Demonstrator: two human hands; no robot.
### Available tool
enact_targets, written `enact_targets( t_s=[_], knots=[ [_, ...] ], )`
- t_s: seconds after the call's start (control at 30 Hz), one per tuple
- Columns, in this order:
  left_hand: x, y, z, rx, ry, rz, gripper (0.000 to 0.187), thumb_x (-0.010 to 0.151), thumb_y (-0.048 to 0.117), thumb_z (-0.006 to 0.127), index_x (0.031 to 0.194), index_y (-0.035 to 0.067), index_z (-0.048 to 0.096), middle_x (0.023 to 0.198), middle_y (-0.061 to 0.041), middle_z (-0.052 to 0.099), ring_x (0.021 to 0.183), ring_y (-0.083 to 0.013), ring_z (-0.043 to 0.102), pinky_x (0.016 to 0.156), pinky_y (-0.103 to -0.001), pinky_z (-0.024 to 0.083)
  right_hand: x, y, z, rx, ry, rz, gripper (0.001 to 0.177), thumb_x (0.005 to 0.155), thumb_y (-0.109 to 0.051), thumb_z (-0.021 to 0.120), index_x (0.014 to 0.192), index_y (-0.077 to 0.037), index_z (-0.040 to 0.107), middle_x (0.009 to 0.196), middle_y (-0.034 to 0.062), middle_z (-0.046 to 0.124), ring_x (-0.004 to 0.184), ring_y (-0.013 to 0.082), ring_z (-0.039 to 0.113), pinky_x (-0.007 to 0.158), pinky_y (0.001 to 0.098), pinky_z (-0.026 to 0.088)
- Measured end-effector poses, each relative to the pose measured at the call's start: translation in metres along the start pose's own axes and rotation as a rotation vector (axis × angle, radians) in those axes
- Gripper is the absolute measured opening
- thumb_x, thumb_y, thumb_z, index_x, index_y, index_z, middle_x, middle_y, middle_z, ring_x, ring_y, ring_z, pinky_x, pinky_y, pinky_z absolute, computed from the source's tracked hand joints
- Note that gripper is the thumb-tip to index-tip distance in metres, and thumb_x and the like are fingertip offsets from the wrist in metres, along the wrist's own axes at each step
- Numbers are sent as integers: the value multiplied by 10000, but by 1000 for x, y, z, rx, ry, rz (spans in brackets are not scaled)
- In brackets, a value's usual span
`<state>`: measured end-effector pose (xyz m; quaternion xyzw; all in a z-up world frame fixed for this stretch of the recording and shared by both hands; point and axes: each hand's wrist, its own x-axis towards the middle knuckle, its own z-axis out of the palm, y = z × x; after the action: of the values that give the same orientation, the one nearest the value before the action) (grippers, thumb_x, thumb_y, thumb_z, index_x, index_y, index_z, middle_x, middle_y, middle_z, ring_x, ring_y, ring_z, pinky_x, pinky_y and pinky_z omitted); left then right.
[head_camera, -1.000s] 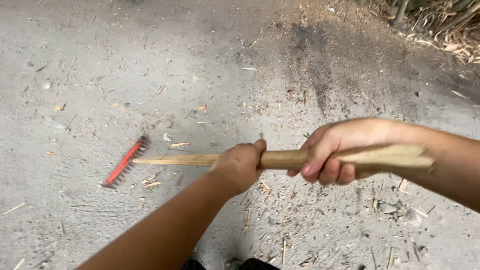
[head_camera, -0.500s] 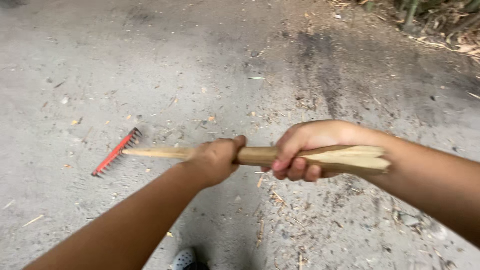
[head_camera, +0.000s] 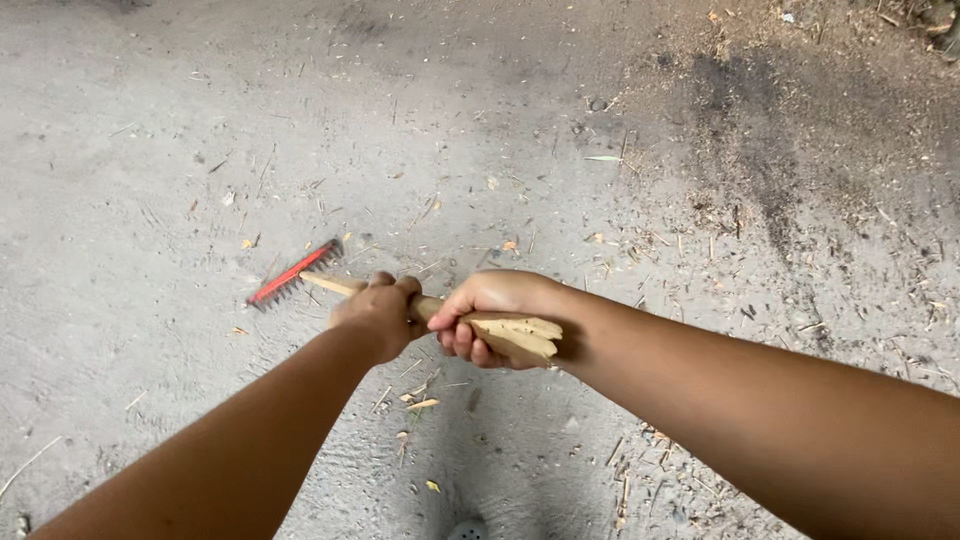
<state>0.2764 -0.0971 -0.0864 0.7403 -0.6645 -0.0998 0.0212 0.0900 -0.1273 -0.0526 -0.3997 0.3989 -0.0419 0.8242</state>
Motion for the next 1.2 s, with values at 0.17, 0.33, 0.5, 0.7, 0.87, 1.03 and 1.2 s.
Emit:
enact_targets(
  t_s=[0.17, 0.33, 0.5, 0.7, 0.87, 1.03, 1.2],
  knots=[
    [18, -5, 33, -155, -14, 107, 498, 880, 341, 758, 1320, 196, 574, 1391, -179, 514, 1299, -371, 542, 1088, -439, 476, -5, 7, -9, 78, -85, 149, 171, 980, -122, 602, 1020, -24, 467, 769, -3, 577, 552, 27, 576, 430, 155, 526],
    [17, 22, 32, -246, -103, 107, 545, 883, 400, 758, 1311, 139, 543, 1380, -196, 528, 1296, -355, 566, 1093, -425, 484, -32, 12, -26, 146, 12, 150, 138, 978, -126, 617, 977, -27, 520, 764, -7, 583, 533, 21, 560, 401, 136, 498],
    [-11, 87, 32, -334, -169, 59, 524, 925, 335, 700, 1369, 162, 483, 1489, -181, 397, 1322, -371, 523, 1092, -437, 477, -102, 23, -44, 37, 156, 171, 165, 985, -157, 596, 993, -1, 542, 767, 10, 598, 508, 27, 556, 384, 141, 487],
    [-31, 133, 41, -709, -249, 53, 554, 928, 142, 485, 1476, 221, 505, 1481, -158, 506, 1347, -355, 517, 1108, -478, 427, -183, 44, -62, -79, 234, 142, 289, 981, -240, 616, 997, 46, 578, 740, 27, 606, 453, 27, 513, 341, 126, 459],
    [-59, 177, 30, -1391, -69, -559, 685, 992, 307, 636, 1565, 153, 293, 1487, -211, 425, 1417, -340, 410, 1190, -500, 338, -220, 53, -66, -9, 214, 110, 201, 967, -66, 581, 1029, 125, 597, 695, 29, 576, 445, 49, 507, 347, 151, 456],
    [-66, 193, 23, -2178, -416, -670, 436, 1029, 238, 567, 1354, -38, 474, 1318, -265, 508, 1269, -353, 556, 1102, -441, 520, -219, 50, -52, -125, 305, 122, 159, 924, -12, 586, 1007, 123, 597, 665, 64, 607, 403, 63, 485, 337, 153, 434],
    [-52, 181, 27, -2327, -459, -490, 244, 1053, 90, 471, 1226, -81, 470, 1242, -198, 546, 1135, -303, 603, 1044, -481, 556, -214, 39, -38, -135, 351, 138, 151, 901, -22, 602, 994, 87, 649, 651, 56, 613, 382, 52, 472, 331, 147, 434]
  ],
)
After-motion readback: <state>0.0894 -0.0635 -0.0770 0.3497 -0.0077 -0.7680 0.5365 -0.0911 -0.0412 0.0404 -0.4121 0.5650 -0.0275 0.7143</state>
